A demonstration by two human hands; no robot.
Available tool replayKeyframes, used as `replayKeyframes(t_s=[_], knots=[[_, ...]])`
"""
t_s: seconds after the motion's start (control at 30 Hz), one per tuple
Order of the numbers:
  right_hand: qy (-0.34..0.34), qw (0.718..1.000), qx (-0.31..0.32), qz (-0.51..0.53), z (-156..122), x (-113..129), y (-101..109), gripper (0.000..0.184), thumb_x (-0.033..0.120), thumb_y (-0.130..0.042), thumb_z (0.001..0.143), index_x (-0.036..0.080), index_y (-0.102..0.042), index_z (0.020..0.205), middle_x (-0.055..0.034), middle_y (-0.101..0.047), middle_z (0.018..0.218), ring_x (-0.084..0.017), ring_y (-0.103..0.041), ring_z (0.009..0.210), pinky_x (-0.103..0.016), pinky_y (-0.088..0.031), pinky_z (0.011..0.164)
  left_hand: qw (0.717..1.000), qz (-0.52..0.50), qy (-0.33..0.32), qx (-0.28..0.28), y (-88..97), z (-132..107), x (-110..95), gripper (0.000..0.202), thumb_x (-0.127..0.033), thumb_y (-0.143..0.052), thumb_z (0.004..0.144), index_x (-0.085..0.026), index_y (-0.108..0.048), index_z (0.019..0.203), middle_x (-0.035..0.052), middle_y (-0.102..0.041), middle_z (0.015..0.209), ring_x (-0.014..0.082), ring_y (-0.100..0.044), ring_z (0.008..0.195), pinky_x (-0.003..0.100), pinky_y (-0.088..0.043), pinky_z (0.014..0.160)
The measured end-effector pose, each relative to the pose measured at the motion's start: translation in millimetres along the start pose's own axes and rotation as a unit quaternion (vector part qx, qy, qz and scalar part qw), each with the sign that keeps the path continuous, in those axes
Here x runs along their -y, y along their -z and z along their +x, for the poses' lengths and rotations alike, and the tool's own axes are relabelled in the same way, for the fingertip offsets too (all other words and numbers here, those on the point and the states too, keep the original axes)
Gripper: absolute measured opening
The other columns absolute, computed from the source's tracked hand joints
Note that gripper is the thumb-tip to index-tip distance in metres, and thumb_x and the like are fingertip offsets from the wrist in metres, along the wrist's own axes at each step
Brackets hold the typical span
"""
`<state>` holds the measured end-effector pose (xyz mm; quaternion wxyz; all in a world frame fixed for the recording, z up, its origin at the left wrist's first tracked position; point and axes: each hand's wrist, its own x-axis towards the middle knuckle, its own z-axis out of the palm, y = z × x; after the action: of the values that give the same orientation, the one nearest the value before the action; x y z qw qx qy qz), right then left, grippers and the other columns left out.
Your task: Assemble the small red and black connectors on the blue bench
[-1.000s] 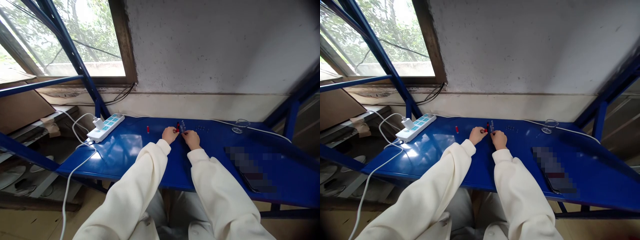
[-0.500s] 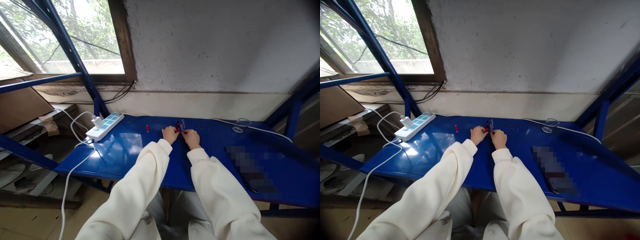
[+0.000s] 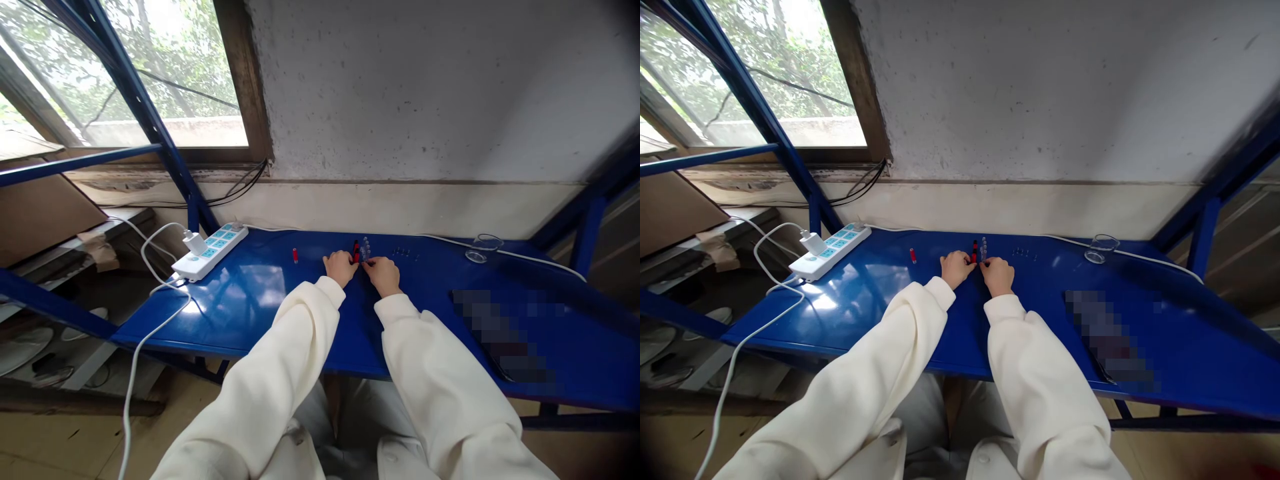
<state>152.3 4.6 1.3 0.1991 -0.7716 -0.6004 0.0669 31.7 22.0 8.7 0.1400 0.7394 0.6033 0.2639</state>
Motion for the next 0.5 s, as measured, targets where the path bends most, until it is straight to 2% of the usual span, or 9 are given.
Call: replayKeyframes(t_s=[0.13, 0.2, 0.27, 0.37, 0.43, 0.5], knots=[[0.004, 1.0, 0.005, -0.003, -0.9, 1.4, 2.2, 0.03, 0.04, -0.049, 0.078, 0.02, -0.067, 0.092, -0.0078, -0.068, 0.086, -0.021, -0.061, 0.085, -0.026, -0.04, 0.068, 1.0, -0.012, -0.006, 0.001, 11.3, -5.4, 2.5, 0.021, -0.033, -0.063, 0.067, -0.017, -0.061, 0.08, 0.0086, -0.059, 0.09, 0.0272, -0.051, 0.094, 0.046, -0.031, 0.087], [0.002, 1.0, 0.01, -0.01, -1.5, 2.3, 3.6, 0.031, 0.04, -0.049, 0.078, 0.02, -0.066, 0.093, -0.0081, -0.067, 0.086, -0.021, -0.061, 0.086, -0.027, -0.04, 0.069, 0.998, -0.049, -0.022, -0.034, 18.8, -11.9, 5.5, 0.022, -0.028, -0.062, 0.068, -0.018, -0.06, 0.088, 0.0089, -0.058, 0.095, 0.0269, -0.05, 0.097, 0.045, -0.032, 0.089], [-0.001, 1.0, 0.017, -0.015, -2.9, 3.2, 5.8, 0.032, 0.04, -0.05, 0.078, 0.019, -0.065, 0.095, -0.0087, -0.067, 0.087, -0.022, -0.061, 0.087, -0.028, -0.04, 0.071, 0.985, -0.134, -0.04, -0.099, 26.9, -20.2, 9.6, 0.03, -0.021, -0.06, 0.069, -0.019, -0.057, 0.099, 0.01, -0.054, 0.106, 0.0246, -0.05, 0.099, 0.04, -0.034, 0.089], [-0.01, 0.999, 0.022, -0.022, -7.9, 4.4, 11.8, 0.034, 0.04, -0.05, 0.078, 0.016, -0.062, 0.099, -0.0108, -0.065, 0.091, -0.023, -0.06, 0.088, -0.03, -0.04, 0.072, 0.931, -0.3, -0.025, -0.207, 38.3, -31.6, 17.8, 0.049, -0.013, -0.06, 0.068, -0.021, -0.047, 0.115, 0.0116, -0.041, 0.124, 0.0169, -0.054, 0.088, 0.031, -0.041, 0.085], [-0.015, 0.999, 0.017, -0.029, -12.9, 5.3, 17.4, 0.034, 0.04, -0.048, 0.079, 0.014, -0.06, 0.098, -0.0123, -0.064, 0.091, -0.023, -0.06, 0.087, -0.03, -0.04, 0.07, 0.894, -0.362, 0.02, -0.262, 44.2, -35.6, 24.6, 0.059, -0.011, -0.06, 0.068, -0.021, -0.039, 0.122, 0.0127, -0.031, 0.132, 0.0116, -0.055, 0.08, 0.028, -0.043, 0.082], [-0.019, 0.999, 0.016, -0.035, -18.2, 6.6, 22.9, 0.031, 0.039, -0.045, 0.081, 0.014, -0.061, 0.092, -0.0127, -0.064, 0.087, -0.023, -0.061, 0.083, -0.029, -0.04, 0.066, 0.865, -0.407, 0.09, -0.281, 47.9, -36.1, 32.1, 0.069, -0.011, -0.058, 0.069, -0.024, -0.027, 0.129, 0.0133, -0.024, 0.135, 0.0089, -0.055, 0.079, 0.025, -0.044, 0.08]])
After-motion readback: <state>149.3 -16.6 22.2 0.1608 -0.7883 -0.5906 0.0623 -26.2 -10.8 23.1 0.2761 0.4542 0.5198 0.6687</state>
